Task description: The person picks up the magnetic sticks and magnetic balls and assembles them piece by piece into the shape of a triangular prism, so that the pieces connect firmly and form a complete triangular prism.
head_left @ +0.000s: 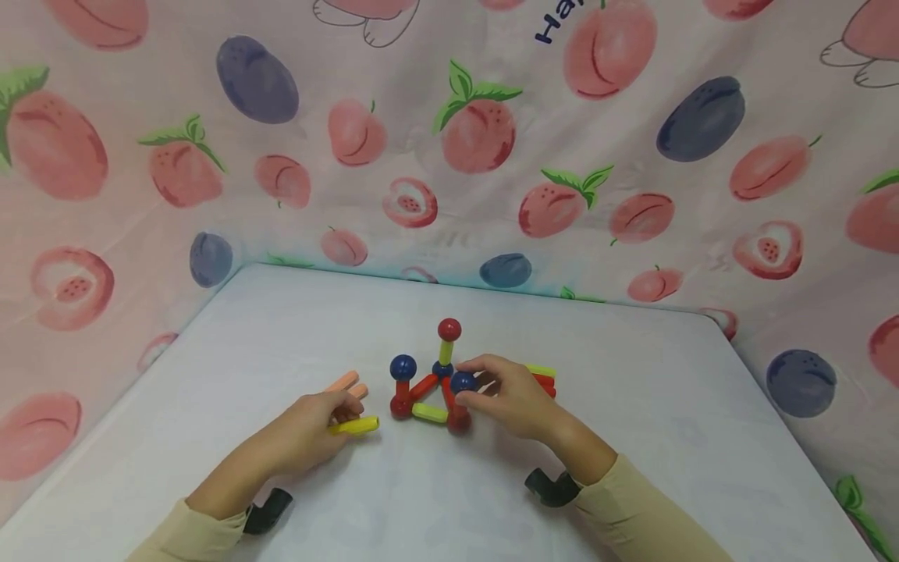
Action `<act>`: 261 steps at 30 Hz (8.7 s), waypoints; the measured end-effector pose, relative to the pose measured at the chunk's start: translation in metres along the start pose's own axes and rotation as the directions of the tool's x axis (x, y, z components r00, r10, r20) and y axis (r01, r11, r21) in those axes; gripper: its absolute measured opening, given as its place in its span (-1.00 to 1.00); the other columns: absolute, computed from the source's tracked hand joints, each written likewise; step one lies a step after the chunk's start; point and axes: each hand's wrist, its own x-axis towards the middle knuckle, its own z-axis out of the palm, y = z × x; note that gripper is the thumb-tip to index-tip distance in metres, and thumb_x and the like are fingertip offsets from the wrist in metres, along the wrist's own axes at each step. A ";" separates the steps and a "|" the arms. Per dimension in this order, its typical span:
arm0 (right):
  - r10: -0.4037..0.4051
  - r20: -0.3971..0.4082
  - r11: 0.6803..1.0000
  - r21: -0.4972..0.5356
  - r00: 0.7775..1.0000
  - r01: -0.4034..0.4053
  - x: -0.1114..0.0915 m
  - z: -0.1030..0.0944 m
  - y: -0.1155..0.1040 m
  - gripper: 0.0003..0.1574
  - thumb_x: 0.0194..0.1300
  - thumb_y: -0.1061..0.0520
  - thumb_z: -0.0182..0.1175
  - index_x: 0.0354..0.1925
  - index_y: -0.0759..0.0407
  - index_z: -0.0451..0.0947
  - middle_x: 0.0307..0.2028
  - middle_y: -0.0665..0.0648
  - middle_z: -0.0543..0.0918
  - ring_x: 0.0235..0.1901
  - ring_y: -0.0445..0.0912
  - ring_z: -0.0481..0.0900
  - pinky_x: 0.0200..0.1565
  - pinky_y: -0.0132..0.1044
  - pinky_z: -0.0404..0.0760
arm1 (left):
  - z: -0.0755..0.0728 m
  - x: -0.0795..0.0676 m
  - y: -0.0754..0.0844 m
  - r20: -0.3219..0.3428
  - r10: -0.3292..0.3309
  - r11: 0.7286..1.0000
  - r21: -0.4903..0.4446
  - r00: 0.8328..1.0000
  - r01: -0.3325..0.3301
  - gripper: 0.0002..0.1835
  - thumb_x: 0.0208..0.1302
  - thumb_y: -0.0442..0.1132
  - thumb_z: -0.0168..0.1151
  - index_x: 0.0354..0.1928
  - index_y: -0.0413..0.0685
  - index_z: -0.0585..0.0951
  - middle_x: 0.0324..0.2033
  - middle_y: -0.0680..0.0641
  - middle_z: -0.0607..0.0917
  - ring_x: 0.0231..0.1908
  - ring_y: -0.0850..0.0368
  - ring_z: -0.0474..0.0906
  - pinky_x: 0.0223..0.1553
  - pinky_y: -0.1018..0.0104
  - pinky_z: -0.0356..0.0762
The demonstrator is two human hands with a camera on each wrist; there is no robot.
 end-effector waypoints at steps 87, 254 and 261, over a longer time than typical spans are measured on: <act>-0.031 0.015 0.999 0.028 0.999 0.030 -0.005 -0.004 0.000 -0.47 0.28 0.10 0.40 0.19 0.20 0.57 -0.04 0.02 0.66 -0.11 -0.08 0.62 -0.11 -0.29 0.65 | 0.070 0.040 0.075 -0.385 0.359 0.913 0.334 0.850 -0.235 -0.74 0.15 -0.30 0.50 -0.13 -0.15 0.68 -0.30 -0.02 0.67 -0.30 0.15 0.61 -0.22 0.32 0.67; 0.049 0.047 0.996 -0.071 0.998 -0.046 0.029 -0.005 -0.007 -0.47 0.28 0.06 0.40 0.19 0.06 0.53 -0.04 -0.01 0.62 -0.03 -0.06 0.59 -0.08 -0.23 0.66 | -0.004 0.058 0.034 -0.247 0.076 0.994 -0.060 0.966 -0.094 -0.52 0.36 -0.36 0.28 0.32 -0.12 0.52 0.24 -0.22 0.55 0.15 -0.26 0.52 0.12 -0.09 0.53; 0.049 0.025 0.998 -0.042 0.998 -0.048 0.030 -0.002 -0.003 -0.47 0.29 0.06 0.40 0.19 0.07 0.53 -0.03 0.01 0.63 -0.03 -0.05 0.60 -0.08 -0.23 0.66 | -0.003 0.058 0.033 -0.260 0.070 0.992 -0.088 0.963 -0.096 -0.53 0.36 -0.38 0.27 0.30 -0.11 0.53 0.23 -0.21 0.56 0.12 -0.26 0.54 0.11 -0.09 0.53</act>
